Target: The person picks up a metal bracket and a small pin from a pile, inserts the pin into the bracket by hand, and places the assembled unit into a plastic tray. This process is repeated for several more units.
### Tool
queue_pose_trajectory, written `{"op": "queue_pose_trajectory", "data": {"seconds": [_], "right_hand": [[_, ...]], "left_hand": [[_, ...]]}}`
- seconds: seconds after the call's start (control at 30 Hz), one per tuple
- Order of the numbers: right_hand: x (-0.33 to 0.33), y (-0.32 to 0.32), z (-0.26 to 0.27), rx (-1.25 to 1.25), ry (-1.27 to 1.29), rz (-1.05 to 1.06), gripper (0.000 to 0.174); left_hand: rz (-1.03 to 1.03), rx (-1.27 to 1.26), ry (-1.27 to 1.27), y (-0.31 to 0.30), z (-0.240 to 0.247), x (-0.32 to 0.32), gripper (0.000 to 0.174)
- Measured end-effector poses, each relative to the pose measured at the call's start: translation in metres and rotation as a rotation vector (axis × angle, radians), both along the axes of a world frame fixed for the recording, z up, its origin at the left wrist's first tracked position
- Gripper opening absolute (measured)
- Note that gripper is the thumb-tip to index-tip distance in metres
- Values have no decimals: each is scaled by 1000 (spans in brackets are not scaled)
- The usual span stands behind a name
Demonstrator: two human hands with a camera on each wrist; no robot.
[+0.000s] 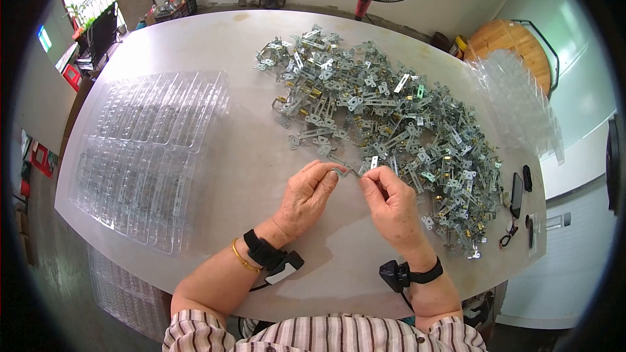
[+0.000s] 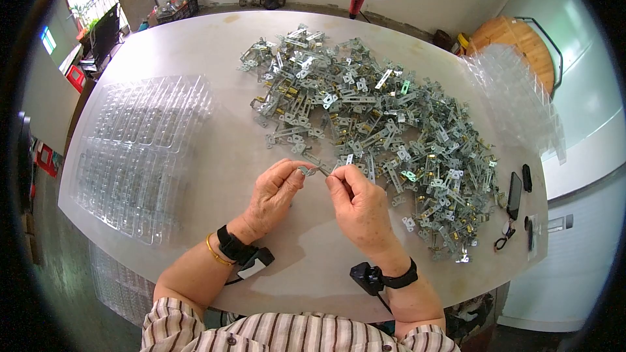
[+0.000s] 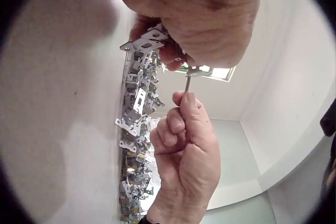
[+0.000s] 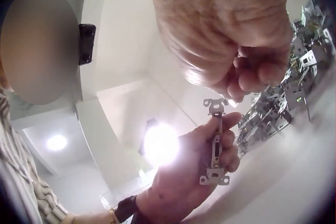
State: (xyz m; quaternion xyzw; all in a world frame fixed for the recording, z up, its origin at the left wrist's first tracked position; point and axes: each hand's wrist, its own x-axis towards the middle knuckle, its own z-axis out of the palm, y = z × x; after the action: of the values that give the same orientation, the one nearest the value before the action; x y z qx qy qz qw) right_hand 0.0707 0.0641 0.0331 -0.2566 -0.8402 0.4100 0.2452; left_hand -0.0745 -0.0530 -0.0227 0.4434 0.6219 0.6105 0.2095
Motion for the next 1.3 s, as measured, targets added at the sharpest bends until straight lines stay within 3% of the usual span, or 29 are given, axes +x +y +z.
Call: {"op": "queue_pose_trajectory", "data": {"seconds": [0.4,0.57,0.8,0.87,1.1,1.3], "right_hand": [[4,5,8,49,-45,68,8],[6,10,2,-175,-38,97,10],[8,13,11,-184,-115,112,13],[8,14,15,-423,-145,164,14],[6,11,8,-454,-101,119,16],[6,16,10,-658,-126,173,21]], "left_hand": [[-7,36,57,-1,3,0,22],[-18,41,57,-2,4,0,21],[-33,30,79,-3,12,2,16],[-53,32,108,-3,12,3,15],[-89,37,180,-2,10,5,15],[-146,53,188,-1,4,6,16]]}}
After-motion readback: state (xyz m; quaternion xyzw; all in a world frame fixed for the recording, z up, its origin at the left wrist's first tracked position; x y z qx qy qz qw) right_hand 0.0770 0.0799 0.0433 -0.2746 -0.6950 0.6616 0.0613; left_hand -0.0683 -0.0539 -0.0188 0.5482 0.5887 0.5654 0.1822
